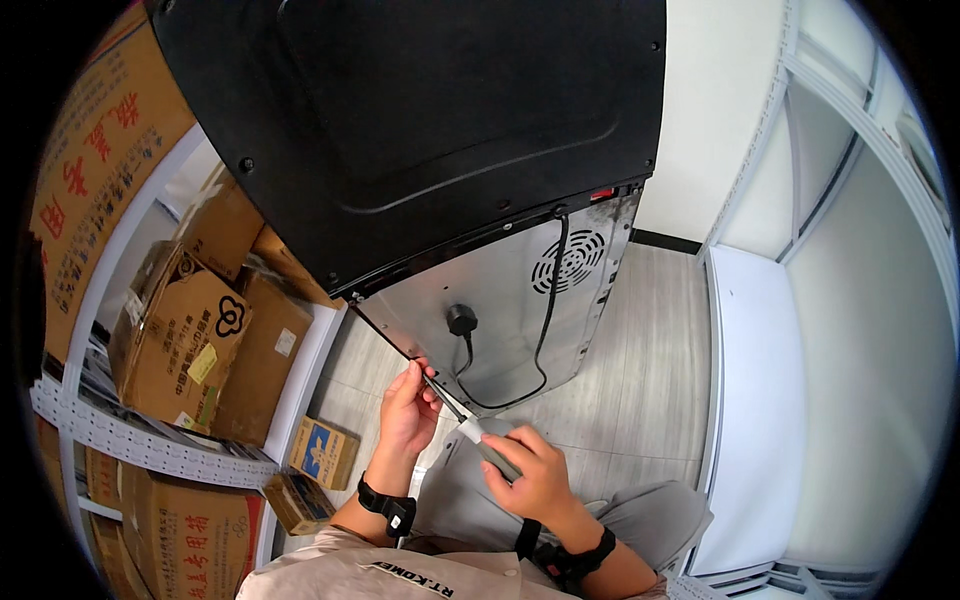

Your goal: The person uses a screwdriver to remove screws from the back panel of a small refrigerator and then works on the internal wiring of a white cylindrical appliance on a shelf. The person manipulates wires and components inside the appliance.

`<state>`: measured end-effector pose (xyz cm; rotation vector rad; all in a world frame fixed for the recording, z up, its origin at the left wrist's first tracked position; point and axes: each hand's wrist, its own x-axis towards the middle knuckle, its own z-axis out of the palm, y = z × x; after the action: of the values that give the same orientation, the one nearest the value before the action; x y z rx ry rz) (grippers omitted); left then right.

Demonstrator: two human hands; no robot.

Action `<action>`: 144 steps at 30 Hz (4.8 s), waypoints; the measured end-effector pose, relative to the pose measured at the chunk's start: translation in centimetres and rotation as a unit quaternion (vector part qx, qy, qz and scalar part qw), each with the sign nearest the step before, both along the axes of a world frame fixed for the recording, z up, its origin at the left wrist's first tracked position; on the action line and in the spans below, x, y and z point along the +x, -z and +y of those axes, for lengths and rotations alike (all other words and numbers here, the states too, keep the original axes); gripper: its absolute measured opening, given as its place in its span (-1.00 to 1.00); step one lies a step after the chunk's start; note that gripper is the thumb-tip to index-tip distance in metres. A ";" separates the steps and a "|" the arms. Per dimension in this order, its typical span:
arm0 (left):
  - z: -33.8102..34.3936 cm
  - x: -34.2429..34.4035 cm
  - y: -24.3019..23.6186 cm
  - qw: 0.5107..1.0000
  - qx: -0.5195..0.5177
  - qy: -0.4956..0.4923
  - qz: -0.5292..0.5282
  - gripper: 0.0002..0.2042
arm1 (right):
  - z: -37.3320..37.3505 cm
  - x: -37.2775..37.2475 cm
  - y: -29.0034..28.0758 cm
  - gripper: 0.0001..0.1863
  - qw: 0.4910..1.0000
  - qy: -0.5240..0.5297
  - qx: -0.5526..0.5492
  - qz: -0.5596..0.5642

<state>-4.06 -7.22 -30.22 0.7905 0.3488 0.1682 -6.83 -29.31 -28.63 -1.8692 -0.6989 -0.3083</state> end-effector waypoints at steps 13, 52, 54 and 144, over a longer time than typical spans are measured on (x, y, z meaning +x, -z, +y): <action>0.5 -0.4 0.4 1.000 -0.002 0.020 -0.009 -0.74 | 0.2 -1.4 -0.3 -0.62 0.996 -0.007 0.023 0.087; 0.8 -1.3 0.3 0.998 -0.001 0.064 0.000 -0.83 | 1.4 -2.1 -0.7 -0.39 0.861 -0.240 0.088 0.440; 0.6 -1.1 0.9 0.998 -0.004 0.057 0.001 -0.83 | 1.4 -2.4 -0.1 -0.34 0.902 -0.200 0.065 0.378; -0.5 -0.5 2.4 0.998 0.055 0.004 -0.011 -0.78 | 0.9 -2.9 0.2 -0.52 0.815 -0.241 0.192 0.490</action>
<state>-4.52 -7.77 -32.64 0.8986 0.3168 0.1904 -9.76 -28.38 -28.80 -1.1538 -0.3103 0.7640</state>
